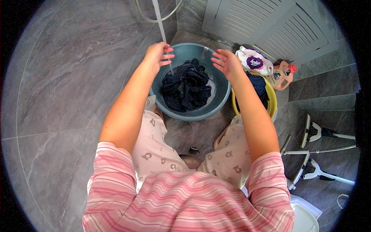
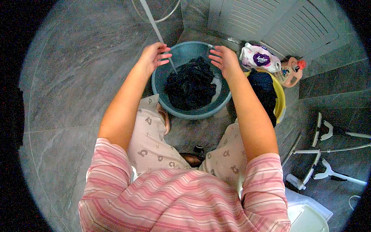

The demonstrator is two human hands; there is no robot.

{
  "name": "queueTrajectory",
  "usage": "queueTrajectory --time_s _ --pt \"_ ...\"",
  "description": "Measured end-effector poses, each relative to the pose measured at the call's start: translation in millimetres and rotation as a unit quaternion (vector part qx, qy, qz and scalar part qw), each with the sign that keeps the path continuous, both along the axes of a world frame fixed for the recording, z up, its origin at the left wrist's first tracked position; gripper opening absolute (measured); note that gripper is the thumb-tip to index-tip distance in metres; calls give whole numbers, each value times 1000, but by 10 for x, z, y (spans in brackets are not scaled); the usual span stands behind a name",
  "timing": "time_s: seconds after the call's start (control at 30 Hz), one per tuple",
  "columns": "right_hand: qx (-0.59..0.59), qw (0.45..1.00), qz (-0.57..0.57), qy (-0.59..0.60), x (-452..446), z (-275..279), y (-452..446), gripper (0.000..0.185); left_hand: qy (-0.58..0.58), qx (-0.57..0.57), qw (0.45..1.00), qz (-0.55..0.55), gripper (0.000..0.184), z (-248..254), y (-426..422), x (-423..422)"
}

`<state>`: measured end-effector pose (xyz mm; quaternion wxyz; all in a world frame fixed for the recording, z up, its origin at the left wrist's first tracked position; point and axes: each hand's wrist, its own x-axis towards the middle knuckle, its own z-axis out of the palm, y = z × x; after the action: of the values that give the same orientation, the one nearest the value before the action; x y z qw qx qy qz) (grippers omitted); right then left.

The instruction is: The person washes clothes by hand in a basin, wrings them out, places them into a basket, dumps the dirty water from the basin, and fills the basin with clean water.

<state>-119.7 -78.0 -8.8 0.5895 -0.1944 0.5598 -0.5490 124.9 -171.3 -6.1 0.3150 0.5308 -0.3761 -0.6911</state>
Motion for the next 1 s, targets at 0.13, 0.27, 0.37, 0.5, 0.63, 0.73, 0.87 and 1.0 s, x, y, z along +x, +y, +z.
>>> queueTrajectory --time_s 0.13,0.27,0.37,0.5,0.63,0.73,0.87,1.0 --pt "3 1000 -4 -1 3 0 -2 35 -4 1 1000 4 24 11 7 -5" --pt "4 1000 -7 -3 8 0 -5 34 -4 2 1000 3 25 10 1 0" --pt "6 1000 -7 -1 10 -17 -15 34 -3 -3 1000 7 26 9 8 3" --pt "10 1000 1 14 14 -125 -18 35 4 -7 1000 20 28 -34 -4 10" --pt "57 989 50 131 113 -619 4 33 1 1 1000 9 36 -118 -19 32" --pt "86 943 121 298 251 -1275 20 33 -59 -4 998 27 32 -139 17 55" --pt "59 904 139 399 611 -2377 211 43 -42 15 998 52 37 -207 -64 205" --pt "90 815 253 514 1005 -2702 560 70 -33 16 997 72 36 -240 -59 257"
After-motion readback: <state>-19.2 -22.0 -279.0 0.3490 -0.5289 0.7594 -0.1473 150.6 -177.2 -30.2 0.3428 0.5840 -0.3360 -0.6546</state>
